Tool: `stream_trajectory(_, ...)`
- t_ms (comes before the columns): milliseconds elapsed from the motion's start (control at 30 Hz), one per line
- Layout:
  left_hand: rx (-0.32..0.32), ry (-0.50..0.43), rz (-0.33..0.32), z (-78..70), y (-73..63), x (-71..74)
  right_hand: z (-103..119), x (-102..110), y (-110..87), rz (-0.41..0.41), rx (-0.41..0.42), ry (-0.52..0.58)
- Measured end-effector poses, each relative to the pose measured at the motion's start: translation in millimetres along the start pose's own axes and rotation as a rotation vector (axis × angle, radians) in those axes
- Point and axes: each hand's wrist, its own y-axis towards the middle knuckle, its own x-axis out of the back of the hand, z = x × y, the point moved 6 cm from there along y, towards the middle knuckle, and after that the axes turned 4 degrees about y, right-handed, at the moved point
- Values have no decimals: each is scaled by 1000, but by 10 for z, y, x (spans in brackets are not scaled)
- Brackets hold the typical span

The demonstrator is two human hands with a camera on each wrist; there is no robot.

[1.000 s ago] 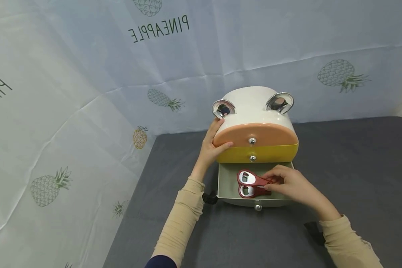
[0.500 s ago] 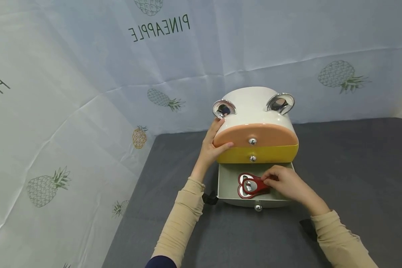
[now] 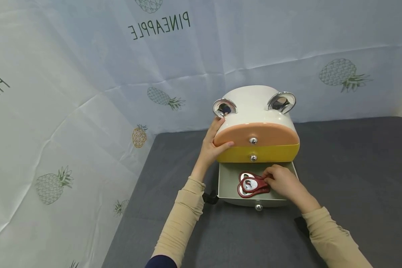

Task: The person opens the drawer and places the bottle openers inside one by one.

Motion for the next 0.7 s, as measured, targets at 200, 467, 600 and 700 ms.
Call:
stream_trajectory(200, -3, 6, 0, 4, 1, -3, -15, -58, 22, 14, -4, -10)
stream_trajectory(467, -6, 18, -5, 16, 15, -2, 8, -55, 24, -3, 6, -29)
stream_trajectory(600, -2, 18, 1, 23, 13, -9, 42, 42, -29, -108, 6, 8)
stream_trajectory(700, -3, 16, -1, 28, 13, -9, 94, 128, -91, -159, -7, 83)
